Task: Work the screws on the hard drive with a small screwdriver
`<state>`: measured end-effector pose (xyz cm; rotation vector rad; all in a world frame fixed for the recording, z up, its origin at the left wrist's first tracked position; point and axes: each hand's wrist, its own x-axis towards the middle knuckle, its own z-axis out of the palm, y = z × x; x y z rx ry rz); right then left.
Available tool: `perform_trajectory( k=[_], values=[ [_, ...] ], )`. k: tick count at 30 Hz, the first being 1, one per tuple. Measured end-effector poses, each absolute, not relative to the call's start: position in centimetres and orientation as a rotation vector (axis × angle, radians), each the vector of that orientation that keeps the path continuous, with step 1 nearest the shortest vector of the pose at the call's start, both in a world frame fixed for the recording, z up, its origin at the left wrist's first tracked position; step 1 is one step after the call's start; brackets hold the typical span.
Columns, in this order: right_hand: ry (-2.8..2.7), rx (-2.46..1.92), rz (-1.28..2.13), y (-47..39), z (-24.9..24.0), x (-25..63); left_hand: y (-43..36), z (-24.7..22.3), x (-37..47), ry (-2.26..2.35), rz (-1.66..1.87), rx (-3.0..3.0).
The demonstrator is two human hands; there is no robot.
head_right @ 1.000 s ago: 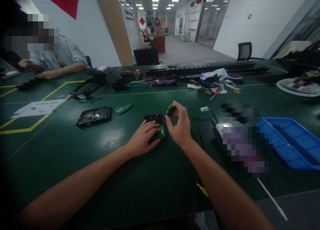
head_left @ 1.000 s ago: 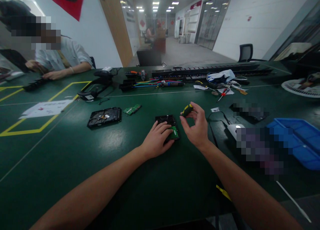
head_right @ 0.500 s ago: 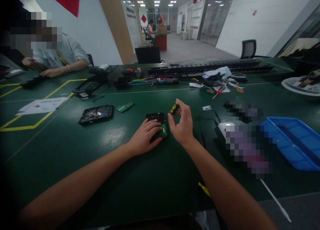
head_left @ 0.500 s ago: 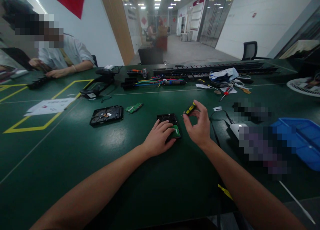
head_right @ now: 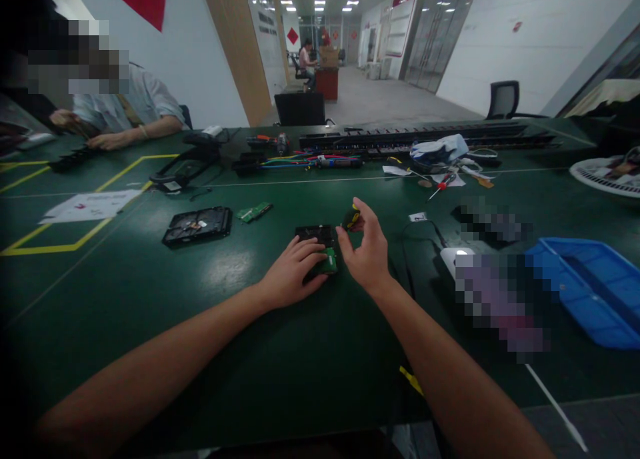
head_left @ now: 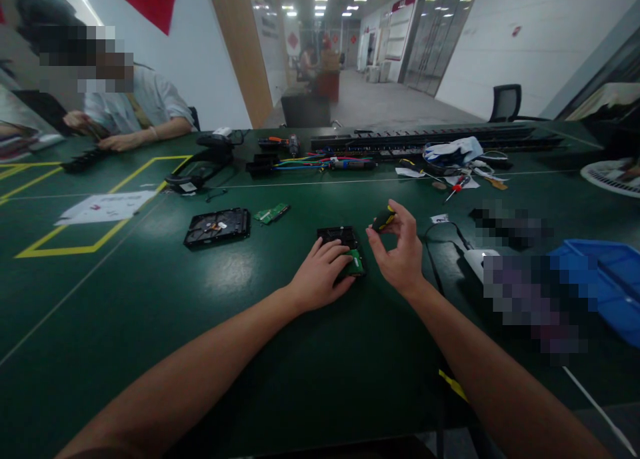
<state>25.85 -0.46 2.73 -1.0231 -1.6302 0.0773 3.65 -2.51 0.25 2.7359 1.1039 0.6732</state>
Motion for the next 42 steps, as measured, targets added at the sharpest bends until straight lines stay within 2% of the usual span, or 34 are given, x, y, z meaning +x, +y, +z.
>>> perform_trajectory(
  k=[9, 42],
  values=[
    [-1.651, -0.982, 0.236, -0.92, 3.06, 25.6, -2.57, 0.32, 3.63, 1.102, 0.685, 2.737],
    [-1.612, -0.982, 0.253, -0.77, 2.52, 25.83, -2.6, 0.46, 3.69, 1.098, 0.674, 2.715]
  ],
)
